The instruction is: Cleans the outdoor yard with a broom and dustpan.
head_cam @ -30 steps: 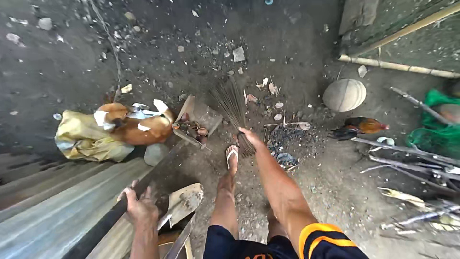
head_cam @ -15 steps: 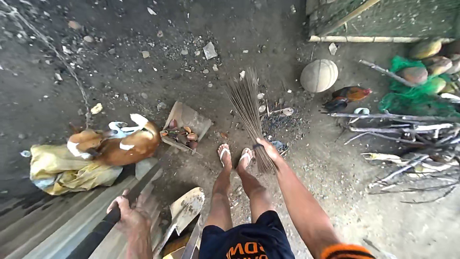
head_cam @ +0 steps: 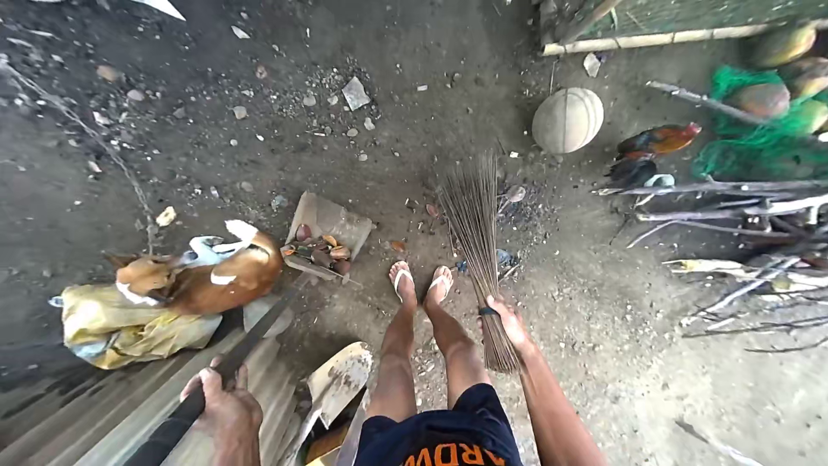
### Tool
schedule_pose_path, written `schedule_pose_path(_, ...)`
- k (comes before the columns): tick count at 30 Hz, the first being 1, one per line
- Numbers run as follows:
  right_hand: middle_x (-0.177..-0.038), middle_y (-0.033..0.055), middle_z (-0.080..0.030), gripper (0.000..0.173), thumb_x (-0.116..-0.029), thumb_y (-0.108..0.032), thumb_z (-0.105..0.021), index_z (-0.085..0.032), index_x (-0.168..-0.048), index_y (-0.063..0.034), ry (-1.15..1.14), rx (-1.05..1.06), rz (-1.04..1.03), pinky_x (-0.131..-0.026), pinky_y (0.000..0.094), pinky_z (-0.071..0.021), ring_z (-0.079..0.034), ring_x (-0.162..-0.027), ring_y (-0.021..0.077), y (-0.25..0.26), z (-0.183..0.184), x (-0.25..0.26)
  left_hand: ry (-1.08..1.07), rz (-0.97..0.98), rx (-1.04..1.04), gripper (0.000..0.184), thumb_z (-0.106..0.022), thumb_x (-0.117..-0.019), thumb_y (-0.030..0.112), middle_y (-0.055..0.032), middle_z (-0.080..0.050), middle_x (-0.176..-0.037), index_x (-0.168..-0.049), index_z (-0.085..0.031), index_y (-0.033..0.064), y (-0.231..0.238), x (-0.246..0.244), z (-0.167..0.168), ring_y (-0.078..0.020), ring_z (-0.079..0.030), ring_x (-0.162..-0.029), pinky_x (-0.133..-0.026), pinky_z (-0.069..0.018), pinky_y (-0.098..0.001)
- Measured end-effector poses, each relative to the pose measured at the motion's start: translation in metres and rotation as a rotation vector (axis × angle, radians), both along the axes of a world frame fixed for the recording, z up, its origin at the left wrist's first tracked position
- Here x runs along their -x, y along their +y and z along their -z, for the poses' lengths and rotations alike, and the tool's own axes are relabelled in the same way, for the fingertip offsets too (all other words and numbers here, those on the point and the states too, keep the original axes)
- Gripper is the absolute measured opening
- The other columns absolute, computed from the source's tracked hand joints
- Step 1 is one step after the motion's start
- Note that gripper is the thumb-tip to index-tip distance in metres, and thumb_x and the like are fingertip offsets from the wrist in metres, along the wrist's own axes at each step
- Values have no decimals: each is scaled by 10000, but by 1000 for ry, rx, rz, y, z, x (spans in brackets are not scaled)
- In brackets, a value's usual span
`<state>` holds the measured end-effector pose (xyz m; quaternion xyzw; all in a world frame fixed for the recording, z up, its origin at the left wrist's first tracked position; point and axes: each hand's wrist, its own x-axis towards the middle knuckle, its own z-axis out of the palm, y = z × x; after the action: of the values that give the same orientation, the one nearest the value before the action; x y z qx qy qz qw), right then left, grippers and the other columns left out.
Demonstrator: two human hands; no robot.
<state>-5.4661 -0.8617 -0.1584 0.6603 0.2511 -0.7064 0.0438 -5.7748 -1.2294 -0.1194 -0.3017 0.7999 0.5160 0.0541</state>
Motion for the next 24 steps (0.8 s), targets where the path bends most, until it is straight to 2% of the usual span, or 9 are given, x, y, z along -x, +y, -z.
schedule_pose_path(3,-805,115,-676,339,-1100,-206,-389,-484,-1349,4,146,29,-86,-567,355,-601,-662,-606,196,14,6,64,-16,-14,26,317,-444,-1104,246,-73,-631,-1221,-1373,-427,79,3,0,3,-159,-659,-1053,-849,-586,-355)
schedule_pose_path(7,-918,117,-691,418,-1122,-366,-385,-553,-1315,-35,330,154,-241,-653,349,-587,-662,-694,194,38,105,161,-19,-14,35,317,-451,-1098,257,-74,-641,-1202,-1363,-430,84,6,1,6,-171,-668,-1039,-840,-592,-364)
schedule_pose_path(10,-863,115,-691,460,-1088,-448,-466,-617,-1228,-37,265,185,-150,-615,346,-590,-664,-664,196,29,146,169,-8,-15,33,284,-465,-1097,245,-71,-656,-1178,-1334,-454,90,8,3,4,-176,-683,-1019,-820,-603,-359)
schedule_pose_path(12,-869,134,-693,427,-1096,-388,-477,-607,-1241,-8,193,134,-26,-631,365,-599,-670,-685,206,8,128,123,-8,-12,35,261,-467,-1093,242,-66,-660,-1186,-1310,-461,96,5,3,5,-176,-683,-1026,-825,-600,-357)
schedule_pose_path(13,-892,143,-697,404,-1101,-342,-477,-589,-1292,-4,140,97,2,-652,381,-600,-675,-708,215,-2,106,96,-13,-5,32,267,-461,-1090,242,-65,-649,-1200,-1314,-457,95,4,3,6,-171,-671,-1042,-842,-592,-358)
schedule_pose_path(15,-841,144,-696,360,-1105,-261,-459,-556,-1321,10,40,26,21,-589,375,-606,-677,-643,214,-15,54,53,-10,-13,36,253,-464,-1086,235,-58,-652,-1187,-1298,-464,96,4,2,5,-162,-671,-1037,-845,-592,-357)
schedule_pose_path(18,-792,137,-689,323,-1089,-202,-446,-529,-1303,26,41,-48,51,-540,361,-609,-678,-591,208,-1,17,46,-20,-4,36,255,-448,-1094,245,-44,-644,-1197,-1305,-456,101,11,3,4,-149,-663,-1054,-854,-587,-342)
schedule_pose_path(21,-855,107,-686,369,-1114,-258,-372,-514,-1331,6,206,-90,-57,-612,344,-607,-672,-652,181,53,50,114,-22,13,47,262,-450,-1093,251,-48,-661,-1192,-1308,-449,100,10,5,5,-152,-679,-1040,-838,-597,-343)
schedule_pose_path(24,-924,111,-681,428,-1119,-390,-355,-507,-1353,-66,441,-4,40,-600,333,-588,-655,-667,184,109,128,207,-29,36,60,291,-421,-1102,278,-43,-641,-1209,-1337,-429,106,10,5,6,-147,-667,-1050,-842,-592,-344)
